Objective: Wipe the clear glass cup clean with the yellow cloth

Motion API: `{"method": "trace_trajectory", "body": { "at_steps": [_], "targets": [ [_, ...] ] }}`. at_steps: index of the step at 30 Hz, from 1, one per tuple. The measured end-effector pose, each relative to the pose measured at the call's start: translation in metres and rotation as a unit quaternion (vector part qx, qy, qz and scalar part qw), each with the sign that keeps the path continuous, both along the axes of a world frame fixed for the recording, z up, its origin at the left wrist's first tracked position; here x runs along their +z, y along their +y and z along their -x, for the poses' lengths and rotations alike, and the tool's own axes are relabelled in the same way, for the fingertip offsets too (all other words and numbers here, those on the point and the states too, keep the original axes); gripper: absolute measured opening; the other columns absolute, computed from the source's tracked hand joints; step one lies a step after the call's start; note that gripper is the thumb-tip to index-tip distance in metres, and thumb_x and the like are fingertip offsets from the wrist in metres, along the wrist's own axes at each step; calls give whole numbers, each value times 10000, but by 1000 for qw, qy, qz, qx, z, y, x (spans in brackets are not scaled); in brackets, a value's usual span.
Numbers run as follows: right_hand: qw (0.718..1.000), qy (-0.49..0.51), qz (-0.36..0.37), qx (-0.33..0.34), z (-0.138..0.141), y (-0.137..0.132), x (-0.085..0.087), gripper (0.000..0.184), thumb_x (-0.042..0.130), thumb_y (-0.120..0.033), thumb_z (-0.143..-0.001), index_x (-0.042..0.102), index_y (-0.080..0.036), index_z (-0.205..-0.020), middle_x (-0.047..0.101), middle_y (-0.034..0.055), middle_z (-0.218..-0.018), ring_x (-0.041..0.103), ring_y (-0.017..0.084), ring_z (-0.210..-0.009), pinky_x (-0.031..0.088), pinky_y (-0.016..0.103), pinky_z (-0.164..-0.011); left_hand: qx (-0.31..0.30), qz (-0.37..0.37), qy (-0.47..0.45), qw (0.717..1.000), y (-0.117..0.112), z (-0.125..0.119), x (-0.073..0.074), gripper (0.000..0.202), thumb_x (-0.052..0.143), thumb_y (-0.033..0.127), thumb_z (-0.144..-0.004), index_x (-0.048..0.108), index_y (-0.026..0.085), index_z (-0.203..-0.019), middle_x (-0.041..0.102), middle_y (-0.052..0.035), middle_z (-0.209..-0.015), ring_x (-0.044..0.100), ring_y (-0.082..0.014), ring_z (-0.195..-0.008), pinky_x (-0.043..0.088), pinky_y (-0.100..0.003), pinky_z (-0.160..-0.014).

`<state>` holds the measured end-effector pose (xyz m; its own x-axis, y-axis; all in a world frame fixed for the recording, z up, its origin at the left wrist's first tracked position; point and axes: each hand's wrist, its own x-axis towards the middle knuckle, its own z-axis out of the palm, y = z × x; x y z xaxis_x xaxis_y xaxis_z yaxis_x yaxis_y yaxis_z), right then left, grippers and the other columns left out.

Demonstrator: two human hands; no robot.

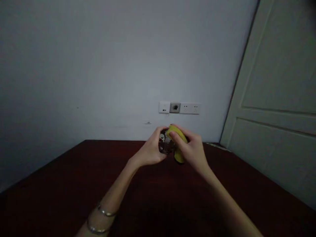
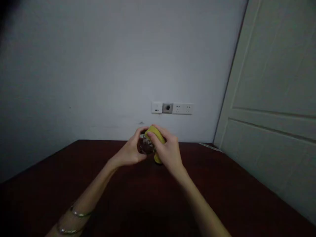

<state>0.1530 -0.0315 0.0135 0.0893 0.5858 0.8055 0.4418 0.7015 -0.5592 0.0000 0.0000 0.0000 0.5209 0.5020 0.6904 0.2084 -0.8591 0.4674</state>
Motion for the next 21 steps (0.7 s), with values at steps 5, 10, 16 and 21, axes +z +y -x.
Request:
{"method": "trace_trajectory", "body": {
  "at_steps": [5,10,16,21],
  "targets": [
    [999,-12,-45,6,4,-5,-3,382,660,-354,-777,685,-151,-1099,676,103,-1170,632,250,-1086,481,399,-979,3,12,-27,1000,0,0,-1,778,624,39,-611,313,210,-1303,467,-108,-1298,508,-264,-1148,423,-418,-985],
    [990,74,91,72,-25,7,6,446,647,-479,-755,715,-137,-1032,732,94,-1029,681,276,-975,535,421,-889,-17,69,-31,997,-2,-14,3,811,652,39,-586,320,201,-1308,472,-119,-1292,583,-237,-1018,493,-384,-888],
    [994,19,1,110,-55,-4,16,371,696,-351,-736,696,-214,-1081,680,51,-1171,622,242,-1108,465,404,-1003,-93,158,-99,978,-4,-44,14,822,733,68,-583,336,208,-1289,511,-107,-1238,600,-229,-1014,527,-318,-818],
    [992,65,31,103,-55,2,13,388,670,-396,-755,694,-199,-1089,702,66,-1123,661,250,-1034,513,418,-939,-118,189,-110,969,-5,-44,17,829,765,87,-578,352,201,-1287,520,-115,-1245,600,-233,-1033,530,-326,-838]
  ]
}}
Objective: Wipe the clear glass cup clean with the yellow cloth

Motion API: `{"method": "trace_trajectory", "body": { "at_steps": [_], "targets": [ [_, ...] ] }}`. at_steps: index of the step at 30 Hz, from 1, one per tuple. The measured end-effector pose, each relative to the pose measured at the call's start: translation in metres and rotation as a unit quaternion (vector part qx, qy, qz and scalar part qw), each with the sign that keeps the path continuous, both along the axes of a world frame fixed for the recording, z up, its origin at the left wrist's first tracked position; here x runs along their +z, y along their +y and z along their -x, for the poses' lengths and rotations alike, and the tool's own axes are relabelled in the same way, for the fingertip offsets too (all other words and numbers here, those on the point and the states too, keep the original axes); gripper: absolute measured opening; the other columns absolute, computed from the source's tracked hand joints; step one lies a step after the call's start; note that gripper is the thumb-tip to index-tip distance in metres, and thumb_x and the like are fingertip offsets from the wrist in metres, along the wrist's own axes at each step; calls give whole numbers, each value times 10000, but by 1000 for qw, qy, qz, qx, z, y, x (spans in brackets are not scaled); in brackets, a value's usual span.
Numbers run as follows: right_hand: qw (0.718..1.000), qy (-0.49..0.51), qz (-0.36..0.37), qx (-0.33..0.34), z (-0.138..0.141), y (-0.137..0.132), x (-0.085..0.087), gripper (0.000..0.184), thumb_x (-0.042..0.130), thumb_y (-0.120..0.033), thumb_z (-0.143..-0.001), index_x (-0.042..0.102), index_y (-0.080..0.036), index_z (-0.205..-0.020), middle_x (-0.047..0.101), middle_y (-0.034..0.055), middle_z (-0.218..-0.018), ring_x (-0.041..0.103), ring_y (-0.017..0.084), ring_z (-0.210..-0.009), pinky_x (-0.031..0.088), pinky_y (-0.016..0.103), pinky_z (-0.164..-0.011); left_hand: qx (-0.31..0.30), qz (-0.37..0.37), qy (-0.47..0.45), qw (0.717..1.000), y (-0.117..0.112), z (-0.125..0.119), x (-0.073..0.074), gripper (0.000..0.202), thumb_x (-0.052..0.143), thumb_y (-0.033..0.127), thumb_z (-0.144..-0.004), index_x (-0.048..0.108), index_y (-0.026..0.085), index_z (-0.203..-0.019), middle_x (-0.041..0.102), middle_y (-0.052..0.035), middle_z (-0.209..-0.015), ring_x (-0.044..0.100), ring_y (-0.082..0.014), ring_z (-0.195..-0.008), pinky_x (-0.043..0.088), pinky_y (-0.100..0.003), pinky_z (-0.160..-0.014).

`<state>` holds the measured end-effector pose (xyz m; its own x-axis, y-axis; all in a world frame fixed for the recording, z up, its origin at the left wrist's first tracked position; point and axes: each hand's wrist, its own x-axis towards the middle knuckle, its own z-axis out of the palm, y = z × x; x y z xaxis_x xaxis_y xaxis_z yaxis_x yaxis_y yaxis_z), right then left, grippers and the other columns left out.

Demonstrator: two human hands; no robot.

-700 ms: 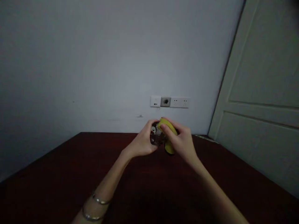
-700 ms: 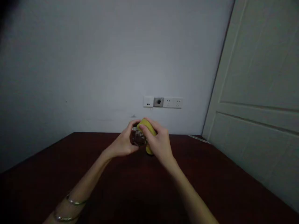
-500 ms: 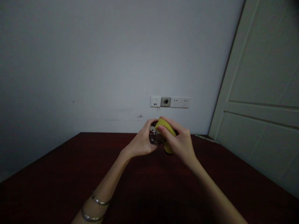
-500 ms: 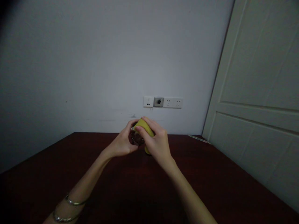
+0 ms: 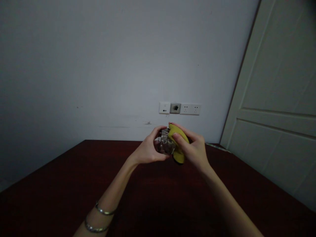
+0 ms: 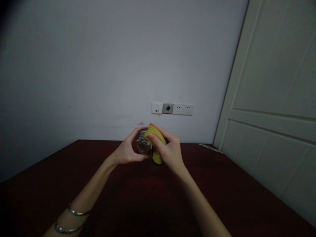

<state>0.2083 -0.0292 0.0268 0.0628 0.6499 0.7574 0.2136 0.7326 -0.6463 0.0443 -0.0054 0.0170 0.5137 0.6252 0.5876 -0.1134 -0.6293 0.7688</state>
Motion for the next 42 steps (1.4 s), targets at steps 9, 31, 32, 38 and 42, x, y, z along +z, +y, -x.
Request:
{"method": "trace_trajectory", "body": {
  "at_steps": [9,31,32,38,42],
  "targets": [
    [986,-102,-134,8,-3,-7,-2,387,708,-277,-752,668,-222,-1133,625,71,-1257,602,227,-1148,455,389,-1022,31,-7,0,999,5,2,0,851,797,117,-544,397,177,-1293,525,-131,-1281,600,-267,-1068,526,-365,-885],
    [984,-85,-142,-69,2,-6,-5,366,616,-319,-830,633,-238,-1187,628,58,-1256,592,234,-1159,456,429,-1029,66,20,-25,997,2,0,3,807,816,207,-533,441,136,-1244,558,-137,-1196,606,-272,-1012,542,-359,-814],
    [991,-56,-103,-71,2,-4,-4,355,613,-344,-829,649,-230,-1163,658,58,-1209,619,235,-1119,479,426,-1001,65,18,-22,997,2,0,2,819,826,214,-529,440,147,-1248,557,-132,-1206,609,-267,-1013,540,-365,-828],
    [990,-67,-108,-68,6,-6,-5,374,640,-326,-808,652,-202,-1161,639,82,-1237,602,235,-1146,459,409,-1018,107,-7,-6,994,4,0,1,796,809,191,-541,436,146,-1243,567,-128,-1190,618,-240,-978,539,-345,-812],
    [974,-133,-177,-46,9,-8,-9,399,655,-263,-797,634,-183,-1187,564,103,-1329,556,225,-1207,418,374,-1058,139,-51,23,989,6,2,0,740,753,145,-567,441,147,-1238,576,-104,-1140,607,-227,-965,536,-307,-765]
  ]
}}
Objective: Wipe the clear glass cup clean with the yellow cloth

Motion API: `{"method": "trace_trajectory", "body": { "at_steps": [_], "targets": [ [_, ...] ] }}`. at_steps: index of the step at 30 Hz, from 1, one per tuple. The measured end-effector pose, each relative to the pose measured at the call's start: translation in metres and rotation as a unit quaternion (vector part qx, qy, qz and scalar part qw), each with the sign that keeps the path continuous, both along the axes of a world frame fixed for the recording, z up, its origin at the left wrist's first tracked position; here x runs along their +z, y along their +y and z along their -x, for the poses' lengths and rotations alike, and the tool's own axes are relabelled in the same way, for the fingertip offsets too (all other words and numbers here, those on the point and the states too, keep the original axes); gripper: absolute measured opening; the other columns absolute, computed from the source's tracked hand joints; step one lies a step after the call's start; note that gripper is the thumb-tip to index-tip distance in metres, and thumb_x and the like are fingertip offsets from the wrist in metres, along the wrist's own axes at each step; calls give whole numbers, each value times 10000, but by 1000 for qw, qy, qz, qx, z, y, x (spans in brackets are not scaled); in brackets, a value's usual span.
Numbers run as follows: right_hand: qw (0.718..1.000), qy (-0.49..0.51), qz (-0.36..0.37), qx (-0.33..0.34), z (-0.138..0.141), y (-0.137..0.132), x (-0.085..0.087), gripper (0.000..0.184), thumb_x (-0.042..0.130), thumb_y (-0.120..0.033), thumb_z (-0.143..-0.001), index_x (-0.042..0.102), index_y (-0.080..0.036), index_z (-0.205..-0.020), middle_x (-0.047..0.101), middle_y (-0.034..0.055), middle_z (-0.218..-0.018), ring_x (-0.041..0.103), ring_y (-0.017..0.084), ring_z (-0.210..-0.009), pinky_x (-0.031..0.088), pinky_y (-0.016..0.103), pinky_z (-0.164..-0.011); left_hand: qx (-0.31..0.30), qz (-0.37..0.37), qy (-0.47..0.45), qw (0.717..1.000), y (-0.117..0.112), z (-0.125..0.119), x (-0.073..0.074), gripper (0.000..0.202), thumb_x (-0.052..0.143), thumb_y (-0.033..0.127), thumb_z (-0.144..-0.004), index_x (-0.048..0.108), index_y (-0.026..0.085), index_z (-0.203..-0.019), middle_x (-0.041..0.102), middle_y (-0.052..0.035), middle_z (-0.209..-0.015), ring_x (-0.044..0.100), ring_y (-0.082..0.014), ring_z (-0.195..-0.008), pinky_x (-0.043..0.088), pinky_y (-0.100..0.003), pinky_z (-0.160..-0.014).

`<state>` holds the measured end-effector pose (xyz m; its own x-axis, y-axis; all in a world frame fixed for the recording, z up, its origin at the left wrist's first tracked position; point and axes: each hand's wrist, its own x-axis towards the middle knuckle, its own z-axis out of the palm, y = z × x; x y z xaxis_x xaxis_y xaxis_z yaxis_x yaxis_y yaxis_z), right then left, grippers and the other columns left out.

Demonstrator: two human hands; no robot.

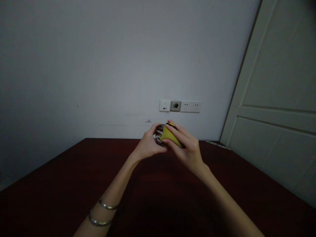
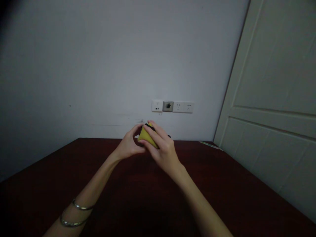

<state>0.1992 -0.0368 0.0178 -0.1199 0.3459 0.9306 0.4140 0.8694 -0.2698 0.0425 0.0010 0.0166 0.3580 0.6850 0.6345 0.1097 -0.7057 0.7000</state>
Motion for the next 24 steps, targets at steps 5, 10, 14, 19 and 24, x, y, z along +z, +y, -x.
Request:
{"method": "trace_trajectory", "body": {
  "at_steps": [5,10,14,19,24],
  "targets": [
    [985,114,131,3,-6,11,1,388,624,-384,-810,673,-164,-1126,680,84,-1167,635,247,-1090,494,387,-971,-18,7,35,999,-1,3,-1,827,818,259,-552,430,136,-1272,563,-129,-1202,609,-251,-999,521,-370,-857],
    [983,106,150,7,-9,11,4,378,645,-399,-790,681,-205,-1111,694,68,-1141,650,248,-1057,500,419,-958,-7,8,37,999,2,1,-5,804,804,260,-569,438,132,-1274,588,-122,-1179,607,-249,-1001,506,-382,-880],
    [999,-15,50,15,-3,4,2,401,689,-286,-766,652,-225,-1161,595,91,-1294,572,237,-1186,426,421,-1047,18,-2,18,1000,11,-1,-10,736,740,152,-588,449,164,-1264,610,-89,-1125,610,-216,-960,511,-340,-831],
    [997,43,58,-29,-2,16,-7,383,654,-323,-799,647,-222,-1168,629,111,-1246,596,244,-1151,444,449,-1022,-6,34,11,999,19,-2,-13,692,811,239,-559,502,157,-1173,621,-85,-1070,614,-207,-929,507,-328,-797],
    [995,46,89,-29,-10,24,-8,390,662,-343,-789,658,-192,-1149,643,132,-1220,607,254,-1133,446,458,-1013,-6,63,38,997,17,-3,-13,741,866,320,-487,518,141,-1117,635,-85,-1012,618,-202,-874,505,-352,-784]
  ]
}}
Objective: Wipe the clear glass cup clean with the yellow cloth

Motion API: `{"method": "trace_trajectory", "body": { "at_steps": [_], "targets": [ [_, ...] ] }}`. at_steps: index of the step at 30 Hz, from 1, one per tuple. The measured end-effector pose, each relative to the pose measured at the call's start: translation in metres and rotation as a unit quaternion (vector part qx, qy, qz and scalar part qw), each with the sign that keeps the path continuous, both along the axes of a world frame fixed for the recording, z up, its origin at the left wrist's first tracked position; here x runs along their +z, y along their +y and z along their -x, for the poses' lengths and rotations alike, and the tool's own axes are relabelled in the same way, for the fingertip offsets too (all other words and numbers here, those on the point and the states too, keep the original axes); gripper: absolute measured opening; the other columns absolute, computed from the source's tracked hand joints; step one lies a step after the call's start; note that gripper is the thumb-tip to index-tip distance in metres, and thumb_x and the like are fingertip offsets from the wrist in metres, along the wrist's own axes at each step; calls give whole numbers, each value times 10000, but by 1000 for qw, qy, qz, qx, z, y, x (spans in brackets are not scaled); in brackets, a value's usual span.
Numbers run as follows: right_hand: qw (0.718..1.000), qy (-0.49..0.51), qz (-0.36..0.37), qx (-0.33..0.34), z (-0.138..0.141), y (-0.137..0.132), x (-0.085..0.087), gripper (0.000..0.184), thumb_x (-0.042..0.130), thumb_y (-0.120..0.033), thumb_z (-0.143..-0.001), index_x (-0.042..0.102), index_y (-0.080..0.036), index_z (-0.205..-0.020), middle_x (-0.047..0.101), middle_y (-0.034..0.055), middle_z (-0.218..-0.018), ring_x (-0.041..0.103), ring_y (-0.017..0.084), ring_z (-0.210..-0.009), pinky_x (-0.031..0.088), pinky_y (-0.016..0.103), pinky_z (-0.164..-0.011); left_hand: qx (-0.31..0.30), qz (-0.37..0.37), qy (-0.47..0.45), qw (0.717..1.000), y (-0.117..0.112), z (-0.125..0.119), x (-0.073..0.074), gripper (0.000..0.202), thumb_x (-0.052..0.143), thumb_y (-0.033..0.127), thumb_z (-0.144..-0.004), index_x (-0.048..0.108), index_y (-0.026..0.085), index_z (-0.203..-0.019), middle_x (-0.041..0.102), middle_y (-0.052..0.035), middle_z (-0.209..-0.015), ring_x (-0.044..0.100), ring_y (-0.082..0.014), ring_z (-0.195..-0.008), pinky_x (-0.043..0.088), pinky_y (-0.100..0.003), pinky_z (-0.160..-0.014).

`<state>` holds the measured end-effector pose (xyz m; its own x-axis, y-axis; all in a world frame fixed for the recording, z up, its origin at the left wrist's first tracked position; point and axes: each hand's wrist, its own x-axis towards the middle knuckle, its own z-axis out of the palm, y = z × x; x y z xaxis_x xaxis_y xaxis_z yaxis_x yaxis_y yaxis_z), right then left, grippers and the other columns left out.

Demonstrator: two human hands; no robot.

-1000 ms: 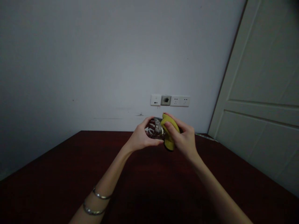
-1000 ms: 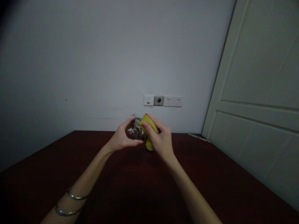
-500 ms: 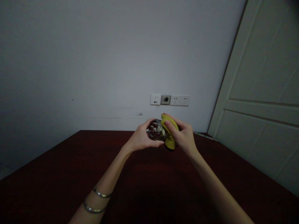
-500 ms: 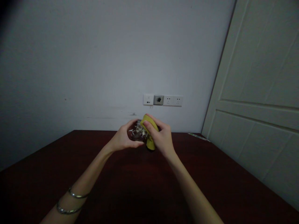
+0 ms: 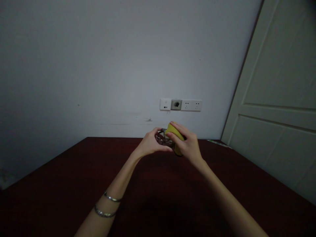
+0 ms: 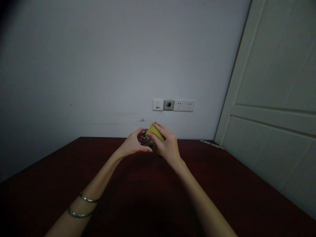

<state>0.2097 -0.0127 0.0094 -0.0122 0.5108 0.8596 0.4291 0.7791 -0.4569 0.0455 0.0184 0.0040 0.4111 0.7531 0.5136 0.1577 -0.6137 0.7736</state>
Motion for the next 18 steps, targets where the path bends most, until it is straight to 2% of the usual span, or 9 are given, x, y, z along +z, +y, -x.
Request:
{"method": "trace_trajectory", "body": {
  "at_steps": [4,7,9,12,14,16,18],
  "targets": [
    [996,-75,-16,52,0,-1,-2,408,696,-305,-763,651,-224,-1160,604,113,-1280,584,247,-1170,427,449,-1034,19,-4,5,1000,1,0,-1,740,853,329,-511,517,150,-1144,646,-83,-1004,622,-209,-878,508,-350,-768],
    [999,-20,-8,31,5,0,-6,405,680,-321,-772,649,-223,-1164,620,108,-1261,590,244,-1160,427,442,-1032,30,-8,16,999,2,1,-1,739,856,337,-501,524,149,-1135,647,-79,-997,624,-208,-861,509,-345,-758],
    [999,41,28,22,8,2,-9,402,669,-359,-772,661,-211,-1146,650,102,-1217,609,246,-1129,444,443,-1014,24,-2,15,1000,1,2,0,742,863,321,-487,527,142,-1123,642,-83,-1008,623,-205,-858,510,-348,-762],
    [988,114,93,40,9,4,-9,428,656,-417,-765,670,-193,-1130,694,88,-1137,657,243,-1035,493,435,-955,-28,41,-35,998,2,2,-2,750,874,284,-465,520,145,-1112,629,-93,-1067,628,-210,-902,508,-359,-808],
    [984,132,105,54,6,3,-7,440,651,-433,-766,667,-192,-1133,706,80,-1109,674,239,-997,511,425,-929,-82,79,-91,989,4,2,-4,755,886,285,-443,520,149,-1090,625,-99,-1100,632,-220,-941,502,-363,-845],
    [989,108,79,62,1,1,-5,424,659,-409,-769,664,-201,-1138,689,78,-1149,654,236,-1047,490,420,-960,-116,103,-139,978,8,1,-7,775,901,297,-405,527,150,-1068,627,-106,-1113,630,-236,-977,494,-363,-868],
    [995,45,32,80,-3,-1,-4,409,684,-354,-761,659,-220,-1146,647,78,-1225,608,230,-1134,442,415,-1018,-118,111,-170,972,11,1,-9,805,913,299,-367,533,151,-1061,632,-113,-1115,624,-250,-999,491,-363,-875]
  ]
}}
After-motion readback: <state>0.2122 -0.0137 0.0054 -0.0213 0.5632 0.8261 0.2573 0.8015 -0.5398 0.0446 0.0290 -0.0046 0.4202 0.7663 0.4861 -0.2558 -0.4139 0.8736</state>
